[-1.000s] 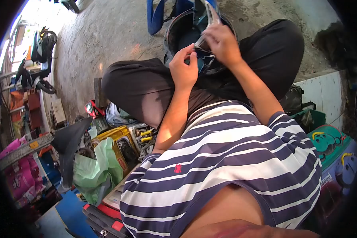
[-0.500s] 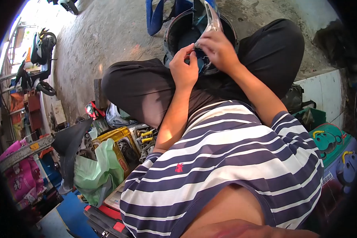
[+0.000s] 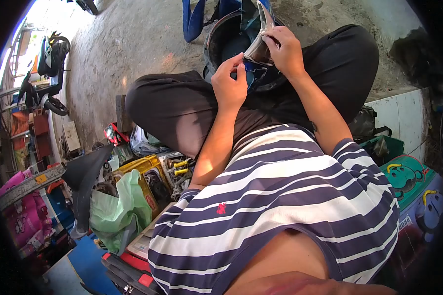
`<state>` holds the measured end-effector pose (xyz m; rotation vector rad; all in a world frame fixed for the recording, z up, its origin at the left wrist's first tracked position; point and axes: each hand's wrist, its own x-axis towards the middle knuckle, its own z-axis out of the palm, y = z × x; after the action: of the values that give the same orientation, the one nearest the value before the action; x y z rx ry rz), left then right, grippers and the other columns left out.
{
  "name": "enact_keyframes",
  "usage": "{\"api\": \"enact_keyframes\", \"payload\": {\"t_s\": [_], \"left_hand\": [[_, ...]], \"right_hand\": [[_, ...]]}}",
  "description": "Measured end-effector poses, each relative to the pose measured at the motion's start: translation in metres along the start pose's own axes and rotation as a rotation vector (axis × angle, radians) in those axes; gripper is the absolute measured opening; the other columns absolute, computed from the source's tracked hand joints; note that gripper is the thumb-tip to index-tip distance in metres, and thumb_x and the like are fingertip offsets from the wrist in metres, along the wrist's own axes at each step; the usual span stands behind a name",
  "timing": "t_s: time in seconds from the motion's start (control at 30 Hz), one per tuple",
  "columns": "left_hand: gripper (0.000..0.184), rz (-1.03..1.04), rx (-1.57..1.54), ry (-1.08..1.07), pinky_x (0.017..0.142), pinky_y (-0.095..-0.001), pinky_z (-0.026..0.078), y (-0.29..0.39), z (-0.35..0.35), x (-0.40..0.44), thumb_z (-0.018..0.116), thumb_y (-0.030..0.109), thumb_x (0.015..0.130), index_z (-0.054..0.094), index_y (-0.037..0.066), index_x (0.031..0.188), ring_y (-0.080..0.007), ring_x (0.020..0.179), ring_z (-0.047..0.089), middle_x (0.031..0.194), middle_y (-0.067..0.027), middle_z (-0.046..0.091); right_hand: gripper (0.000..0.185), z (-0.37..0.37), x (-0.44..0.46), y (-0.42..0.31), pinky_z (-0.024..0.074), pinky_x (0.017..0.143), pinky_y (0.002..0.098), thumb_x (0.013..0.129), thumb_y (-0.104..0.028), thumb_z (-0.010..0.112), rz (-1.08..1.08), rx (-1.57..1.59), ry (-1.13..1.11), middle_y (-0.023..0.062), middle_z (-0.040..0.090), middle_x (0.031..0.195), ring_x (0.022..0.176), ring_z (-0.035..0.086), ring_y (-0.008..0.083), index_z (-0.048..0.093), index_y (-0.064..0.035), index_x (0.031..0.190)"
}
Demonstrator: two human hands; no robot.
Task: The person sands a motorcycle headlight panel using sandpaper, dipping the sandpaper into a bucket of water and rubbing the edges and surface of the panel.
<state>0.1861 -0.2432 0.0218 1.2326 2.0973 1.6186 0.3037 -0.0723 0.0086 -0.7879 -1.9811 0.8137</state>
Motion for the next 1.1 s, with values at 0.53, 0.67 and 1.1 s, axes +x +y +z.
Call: {"api": "enact_keyframes", "payload": {"t_s": [0.53,0.67,1.1], "left_hand": [[0.03,0.006,0.0,0.015,0.083,-0.0279,0.059,-0.002,0.002,0.001,0.072,0.002,0.102,0.079,0.001,0.131,-0.0137,0.093,0.078,0.107,-0.0113,0.084],[0.03,-0.014,0.001,-0.001,0.082,-0.0278,0.059,0.001,0.0,0.001,0.072,0.003,0.102,0.079,0.001,0.131,-0.0134,0.093,0.078,0.107,-0.0112,0.084],[0.031,-0.019,-0.005,0.004,0.082,-0.0281,0.059,-0.002,0.004,0.002,0.072,0.003,0.101,0.078,0.002,0.131,-0.0137,0.093,0.077,0.107,-0.011,0.084]], "right_hand": [[0.019,0.004,-0.019,-0.018,0.0564,0.095,0.0429,0.089,-0.003,0.082,-0.334,0.031,-0.061,0.0134,0.075,0.109,0.108,0.071,0.036,0.08,-0.0039,0.108],[0.015,0.004,-0.007,0.0,0.0558,0.094,0.0454,0.09,-0.004,0.081,-0.121,0.013,0.03,0.0141,0.076,0.106,0.108,0.07,0.0369,0.08,-0.0048,0.105],[0.019,0.003,-0.024,-0.023,0.057,0.099,0.0428,0.091,-0.002,0.083,-0.428,0.037,-0.127,0.0123,0.075,0.115,0.114,0.071,0.0341,0.079,-0.003,0.109]]}}
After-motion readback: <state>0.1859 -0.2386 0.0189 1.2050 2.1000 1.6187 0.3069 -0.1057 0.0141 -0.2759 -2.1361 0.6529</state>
